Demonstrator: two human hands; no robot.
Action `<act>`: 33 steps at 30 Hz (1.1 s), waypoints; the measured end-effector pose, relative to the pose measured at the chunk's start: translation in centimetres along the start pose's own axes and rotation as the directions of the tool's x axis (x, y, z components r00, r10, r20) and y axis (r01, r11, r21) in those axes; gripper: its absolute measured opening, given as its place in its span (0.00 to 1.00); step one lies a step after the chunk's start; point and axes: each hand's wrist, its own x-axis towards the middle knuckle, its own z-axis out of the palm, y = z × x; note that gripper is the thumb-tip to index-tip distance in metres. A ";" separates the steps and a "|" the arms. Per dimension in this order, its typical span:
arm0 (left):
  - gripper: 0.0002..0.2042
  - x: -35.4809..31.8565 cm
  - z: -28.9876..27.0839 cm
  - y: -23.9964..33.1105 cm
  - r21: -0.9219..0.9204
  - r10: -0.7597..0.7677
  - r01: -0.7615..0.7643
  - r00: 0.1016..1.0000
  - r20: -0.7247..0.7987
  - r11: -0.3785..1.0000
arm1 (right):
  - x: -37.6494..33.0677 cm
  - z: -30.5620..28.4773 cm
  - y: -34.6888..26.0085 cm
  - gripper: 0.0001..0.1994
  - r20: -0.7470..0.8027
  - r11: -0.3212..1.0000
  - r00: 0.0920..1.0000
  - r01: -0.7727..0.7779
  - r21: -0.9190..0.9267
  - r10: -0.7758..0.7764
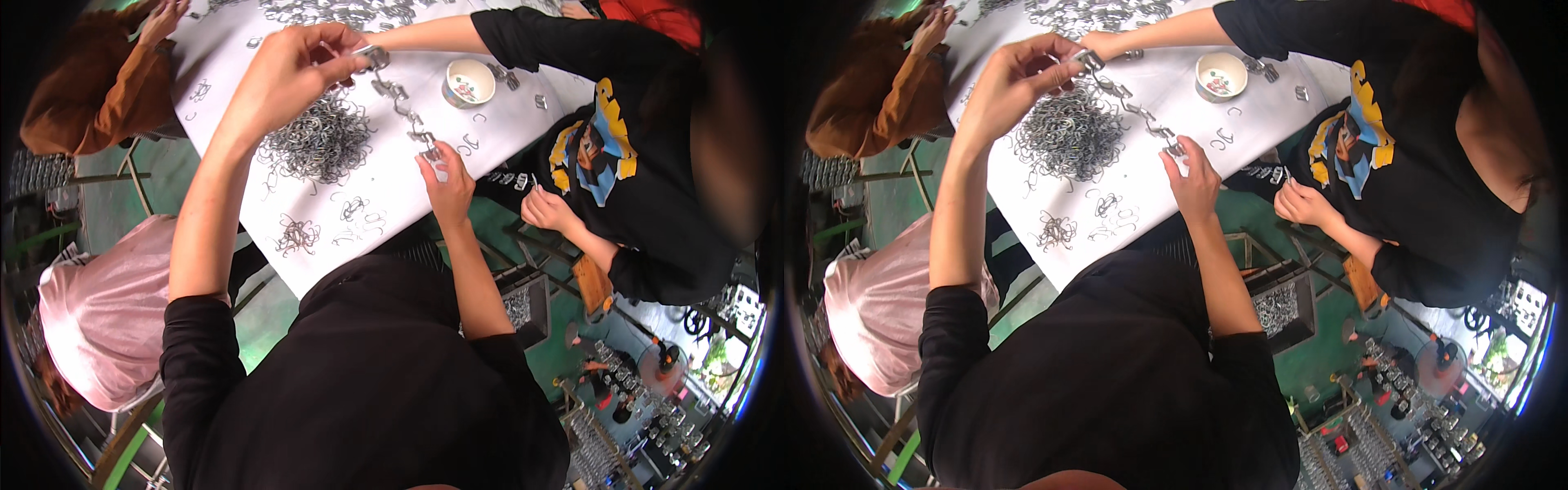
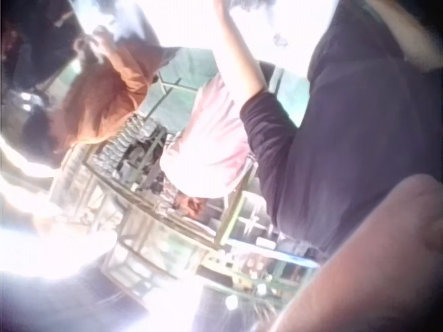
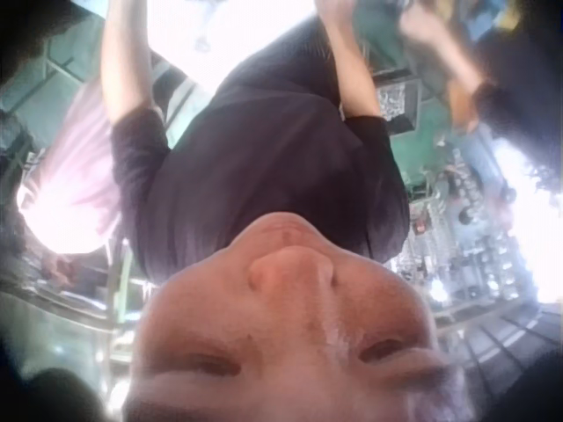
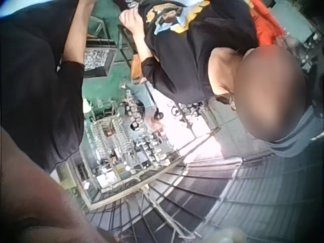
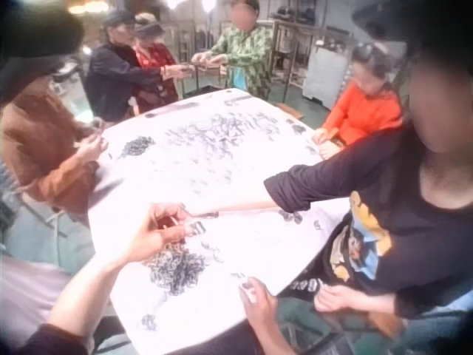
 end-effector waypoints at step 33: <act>0.07 -23.6 13.5 -1.9 0.156 0.228 -0.235 0.972 0.063 0.959 | 0.8 14.8 -2.5 0.22 0.810 0.834 0.498 0.552 -0.021 -0.310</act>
